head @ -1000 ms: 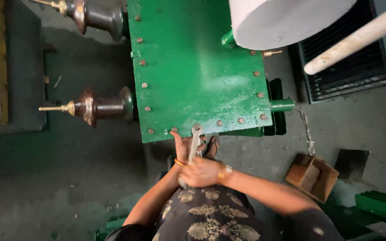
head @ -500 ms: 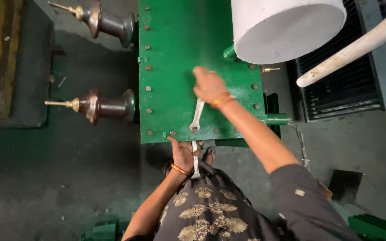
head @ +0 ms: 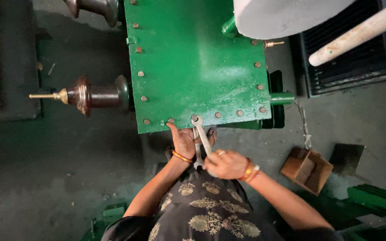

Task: The person uses two open-ended wrenches to tighten bolts on a green metal machine plate. They systematically move from one bolt to the next, applying torque with both hands to secure the fasteners.

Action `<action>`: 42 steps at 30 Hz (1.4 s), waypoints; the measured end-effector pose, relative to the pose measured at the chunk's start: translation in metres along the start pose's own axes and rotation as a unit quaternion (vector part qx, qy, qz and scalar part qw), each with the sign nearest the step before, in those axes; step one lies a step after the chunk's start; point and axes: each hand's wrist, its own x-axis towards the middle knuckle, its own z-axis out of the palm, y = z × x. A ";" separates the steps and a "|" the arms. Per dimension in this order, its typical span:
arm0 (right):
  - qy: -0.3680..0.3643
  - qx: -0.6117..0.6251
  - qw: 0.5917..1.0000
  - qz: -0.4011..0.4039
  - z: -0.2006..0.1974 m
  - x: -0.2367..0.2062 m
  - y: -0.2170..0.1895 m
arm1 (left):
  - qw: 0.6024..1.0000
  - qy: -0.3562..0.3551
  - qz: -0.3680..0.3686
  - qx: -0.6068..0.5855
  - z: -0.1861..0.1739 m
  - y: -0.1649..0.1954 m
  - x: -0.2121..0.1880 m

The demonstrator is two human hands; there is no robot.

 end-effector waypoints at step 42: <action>0.067 0.160 0.954 -0.243 0.023 0.122 -0.005 | 0.974 -0.209 -0.061 0.068 -0.020 0.017 -0.001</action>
